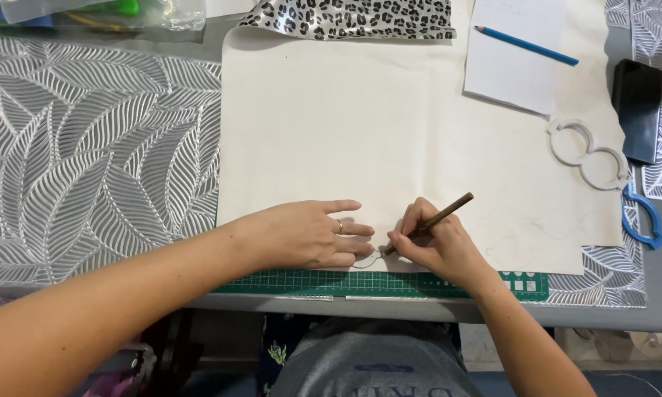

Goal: Tracing bow-shaped templates onto a white sheet of material using a pencil on a cutting mat.

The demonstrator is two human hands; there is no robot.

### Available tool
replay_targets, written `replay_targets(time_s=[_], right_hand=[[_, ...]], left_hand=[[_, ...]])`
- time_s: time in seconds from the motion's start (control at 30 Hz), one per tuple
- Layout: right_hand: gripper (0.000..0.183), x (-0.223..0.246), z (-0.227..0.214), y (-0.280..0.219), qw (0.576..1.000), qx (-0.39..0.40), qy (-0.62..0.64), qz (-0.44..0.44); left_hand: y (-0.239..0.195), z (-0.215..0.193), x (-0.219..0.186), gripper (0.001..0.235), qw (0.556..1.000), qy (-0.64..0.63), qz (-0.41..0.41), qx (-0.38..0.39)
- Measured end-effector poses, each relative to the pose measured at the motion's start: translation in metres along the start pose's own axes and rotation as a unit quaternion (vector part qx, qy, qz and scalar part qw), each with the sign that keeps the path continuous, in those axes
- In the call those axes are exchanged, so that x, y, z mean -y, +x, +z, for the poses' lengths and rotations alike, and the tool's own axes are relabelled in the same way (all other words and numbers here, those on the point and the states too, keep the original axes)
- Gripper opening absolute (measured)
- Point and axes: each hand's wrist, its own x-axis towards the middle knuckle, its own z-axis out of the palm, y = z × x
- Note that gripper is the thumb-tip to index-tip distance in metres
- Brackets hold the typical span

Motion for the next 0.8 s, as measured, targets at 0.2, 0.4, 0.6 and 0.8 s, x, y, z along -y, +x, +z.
replay_targets(time_s=[0.2, 0.4, 0.6, 0.8], right_hand=[[0.02, 0.003, 0.0, 0.001, 1.0, -0.018, -0.012, 0.0], [0.018, -0.009, 0.006, 0.004, 0.99, -0.075, 0.116, -0.034], [0.014, -0.026, -0.028, -0.026, 0.939, -0.218, 0.249, -0.097], [0.024, -0.016, -0.009, -0.04, 0.961, -0.221, 0.091, -0.14]], left_hand=[[-0.001, 0.003, -0.001, 0.027, 1.0, 0.015, 0.003, 0.001], [0.0, -0.003, -0.006, 0.033, 1.0, -0.02, -0.021, -0.01], [-0.016, -0.007, -0.014, 0.045, 0.936, -0.178, -0.297, -0.06], [-0.011, 0.023, -0.024, 0.039, 0.913, -0.207, -0.351, -0.026]])
